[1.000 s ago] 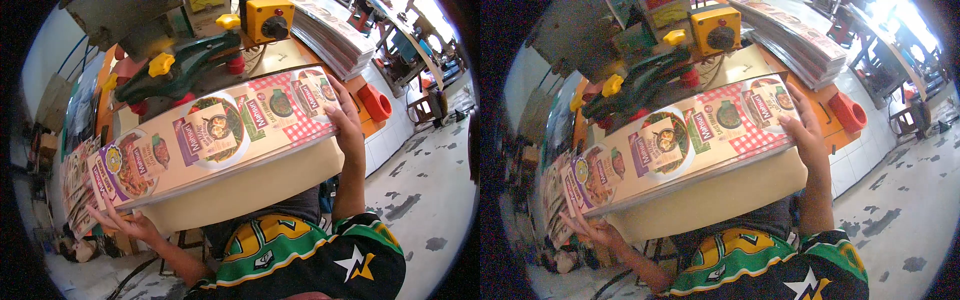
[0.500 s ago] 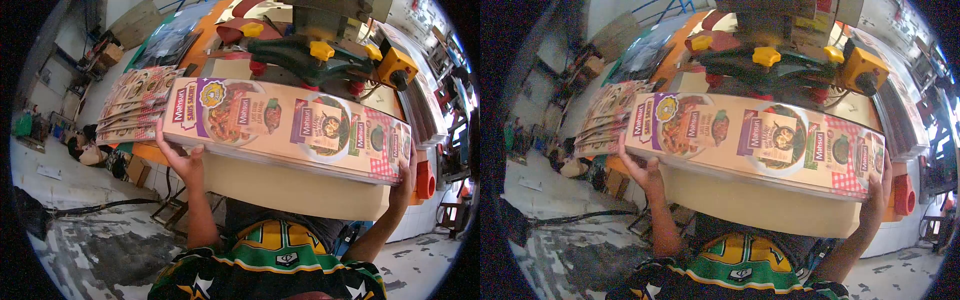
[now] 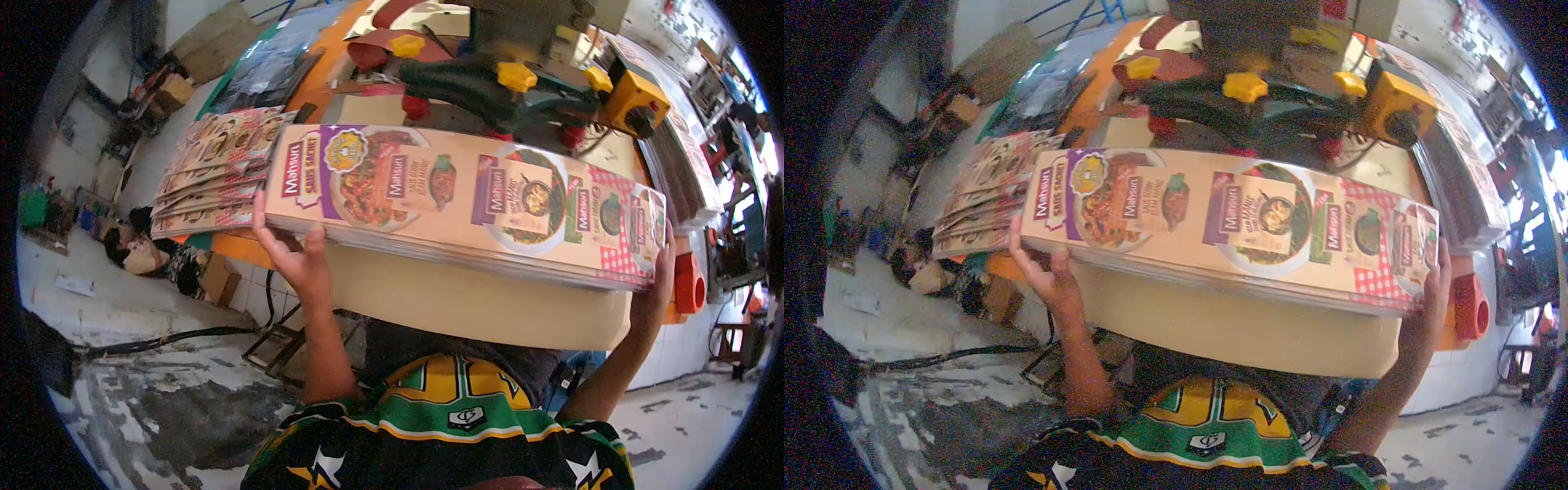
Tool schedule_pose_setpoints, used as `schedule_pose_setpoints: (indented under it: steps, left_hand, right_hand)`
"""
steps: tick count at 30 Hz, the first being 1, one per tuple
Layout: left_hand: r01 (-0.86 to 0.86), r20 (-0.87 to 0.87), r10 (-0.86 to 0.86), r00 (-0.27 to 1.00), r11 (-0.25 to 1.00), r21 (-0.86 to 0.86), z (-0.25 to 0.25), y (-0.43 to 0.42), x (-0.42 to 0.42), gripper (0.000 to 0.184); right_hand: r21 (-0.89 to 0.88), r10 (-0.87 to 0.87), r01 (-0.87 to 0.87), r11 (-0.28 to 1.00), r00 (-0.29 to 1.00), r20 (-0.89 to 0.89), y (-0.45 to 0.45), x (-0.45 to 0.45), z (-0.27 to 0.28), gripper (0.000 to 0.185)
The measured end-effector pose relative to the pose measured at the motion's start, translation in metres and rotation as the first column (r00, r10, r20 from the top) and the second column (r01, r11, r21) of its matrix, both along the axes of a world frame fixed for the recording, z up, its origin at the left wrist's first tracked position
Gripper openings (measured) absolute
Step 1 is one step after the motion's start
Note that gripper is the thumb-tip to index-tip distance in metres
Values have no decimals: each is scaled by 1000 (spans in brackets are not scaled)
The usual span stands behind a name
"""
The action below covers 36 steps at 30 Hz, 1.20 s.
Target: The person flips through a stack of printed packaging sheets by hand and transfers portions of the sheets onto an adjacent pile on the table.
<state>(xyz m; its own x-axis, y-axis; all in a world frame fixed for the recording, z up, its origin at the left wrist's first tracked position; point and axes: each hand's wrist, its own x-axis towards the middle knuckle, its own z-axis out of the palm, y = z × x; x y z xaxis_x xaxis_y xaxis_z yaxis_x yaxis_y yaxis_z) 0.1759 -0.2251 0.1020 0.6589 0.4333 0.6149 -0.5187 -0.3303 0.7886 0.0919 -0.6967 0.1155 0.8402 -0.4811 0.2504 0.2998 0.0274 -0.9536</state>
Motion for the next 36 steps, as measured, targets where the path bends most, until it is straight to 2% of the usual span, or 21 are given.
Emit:
schedule_pose_setpoints:
  steps: [1,2,4,6,8,9,10,12,16,18,22,24,28,30,33,35,36]
  left_hand:
    - [-18,-3,18,1000,1000,-20,2,-7,-1,97]
    - [13,-18,-13,1000,1000,-28,2,-12,-2,97]
    - [-120,49,119,992,992,22,1,-17,-2,95]
    - [-82,13,82,997,996,33,-8,-19,-8,88]
    - [-119,-117,105,988,986,-118,-10,-21,-11,95]
    - [-76,-133,50,990,976,-202,-27,-10,-9,90]
    - [-67,-134,40,990,977,-202,-24,-15,-10,90]
    - [-17,-147,-34,989,942,-335,-15,-25,-14,89]
    - [-28,-204,-37,978,951,-307,-30,-8,-13,88]
    - [-21,-293,-52,955,970,-242,-39,7,-11,86]
    - [2,-304,-85,949,965,-261,-34,-2,-12,83]
    - [-38,-210,-55,976,910,-412,-33,-9,-10,79]
    - [-6,-203,-96,975,893,-451,-24,-13,-9,77]
    - [4,-214,-137,967,850,-526,-23,-11,-8,75]
    - [26,-199,-132,971,885,-464,-29,-6,-5,74]
    - [11,-205,-121,971,881,-473,-22,-13,-6,74]
    - [-3,-209,-112,972,876,-483,-18,-17,-6,74]
  right_hand:
    - [-26,2,-2,1000,1000,3,1,-2,2,71]
    - [65,22,-23,998,1000,10,2,0,0,70]
    - [-105,-76,69,992,995,-67,4,0,6,67]
    - [-128,-49,42,991,997,-56,5,-1,7,68]
    - [22,-46,48,999,997,-68,13,-2,12,71]
    - [20,-44,46,999,996,-75,13,-3,13,70]
    - [20,-37,39,999,996,-82,12,-2,13,70]
    - [60,-33,39,997,995,-92,12,-2,14,70]
    - [82,7,1,997,995,-97,13,-1,17,71]
    - [89,-4,14,996,994,-107,11,-1,15,71]
    - [86,4,5,996,994,-109,11,-4,16,71]
    - [95,-6,17,995,994,-109,12,-4,15,71]
    - [95,11,4,995,988,-155,10,-4,15,66]
    - [79,0,14,997,984,-178,10,-4,15,63]
    - [43,-50,58,997,986,-162,11,-5,16,64]
    - [-82,-94,73,994,954,-286,4,-9,14,57]
    - [-82,-94,73,994,953,-287,2,-10,15,57]
